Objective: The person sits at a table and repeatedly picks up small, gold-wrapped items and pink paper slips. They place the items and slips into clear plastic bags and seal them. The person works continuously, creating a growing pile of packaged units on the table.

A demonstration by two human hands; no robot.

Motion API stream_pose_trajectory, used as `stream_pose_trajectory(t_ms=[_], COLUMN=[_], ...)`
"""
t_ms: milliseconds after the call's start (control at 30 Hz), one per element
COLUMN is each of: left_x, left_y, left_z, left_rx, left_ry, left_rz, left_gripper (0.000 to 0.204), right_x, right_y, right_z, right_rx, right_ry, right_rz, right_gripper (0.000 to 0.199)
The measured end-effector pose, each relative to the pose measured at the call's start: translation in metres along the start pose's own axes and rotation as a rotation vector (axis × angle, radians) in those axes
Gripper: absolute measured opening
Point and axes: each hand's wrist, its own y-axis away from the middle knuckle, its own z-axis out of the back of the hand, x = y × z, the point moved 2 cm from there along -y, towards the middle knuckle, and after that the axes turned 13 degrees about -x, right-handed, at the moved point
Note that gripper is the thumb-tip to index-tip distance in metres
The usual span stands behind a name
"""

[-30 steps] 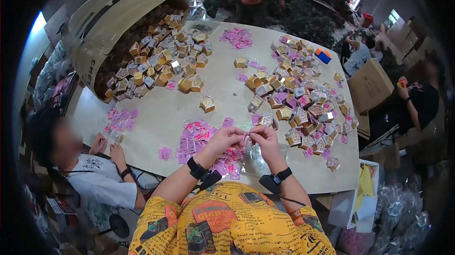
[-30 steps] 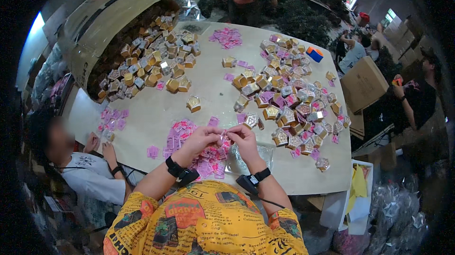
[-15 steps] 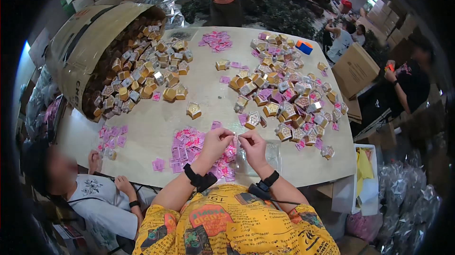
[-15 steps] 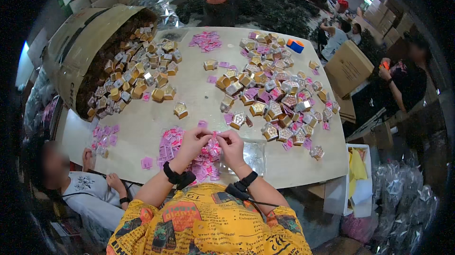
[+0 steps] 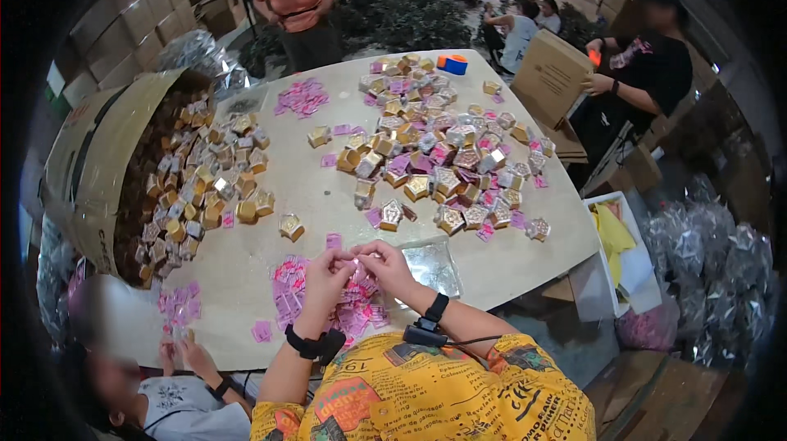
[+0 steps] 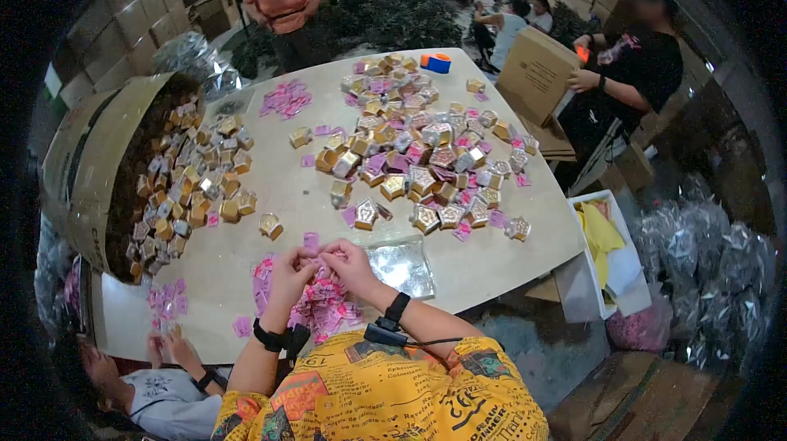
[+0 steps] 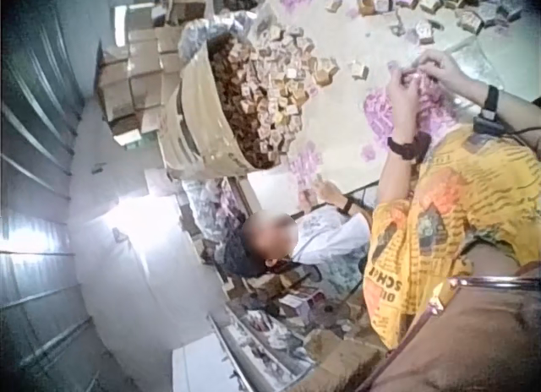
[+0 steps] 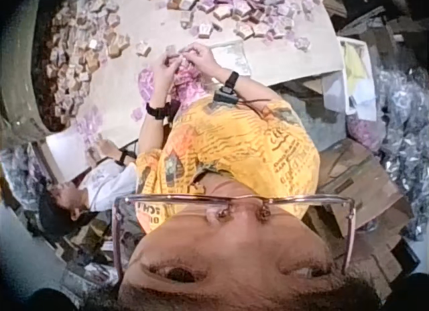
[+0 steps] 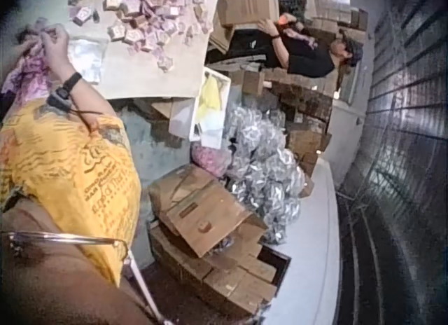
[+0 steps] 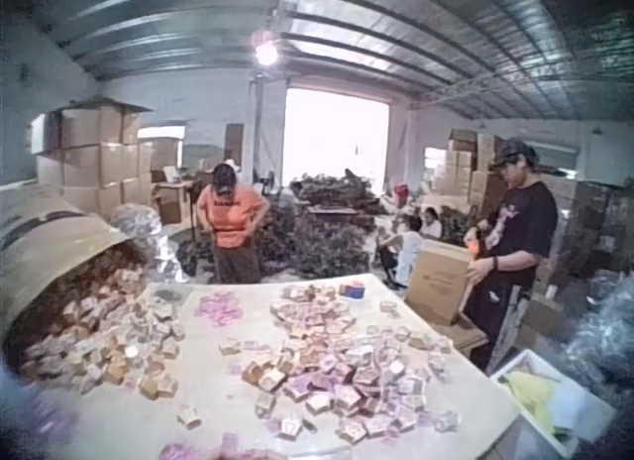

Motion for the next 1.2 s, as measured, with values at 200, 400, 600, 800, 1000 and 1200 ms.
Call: stream_pose_trajectory(t_ms=[200,400,600,800,1000,1200], left_x=[-0.010,-0.038,-0.036,-0.017,0.013,0.041], left_y=[0.002,0.010,0.008,0.004,-0.017,-0.031], left_z=[-0.001,0.001,0.004,0.002,0.014,0.022], left_rx=[0.064,0.233,0.224,0.177,0.345,0.384], left_ry=[-0.218,-0.540,-0.780,-0.717,-0.375,0.109], left_rz=[-0.189,-0.761,-0.863,-0.817,0.028,0.425], left_gripper=[0.021,0.038,0.019,0.010,0.014,0.015], right_x=[0.000,0.007,0.015,0.015,0.015,0.021], right_y=[-0.004,-0.013,-0.015,-0.021,-0.015,-0.019], right_z=[0.006,0.009,0.008,0.007,-0.001,-0.010], right_rx=[0.080,0.214,0.210,0.255,0.396,0.480], right_ry=[-0.059,0.167,0.209,0.507,0.957,1.014], right_rz=[-0.213,-0.299,-0.328,-0.050,0.791,0.899], right_gripper=[0.012,0.008,0.008,0.008,0.010,0.011])
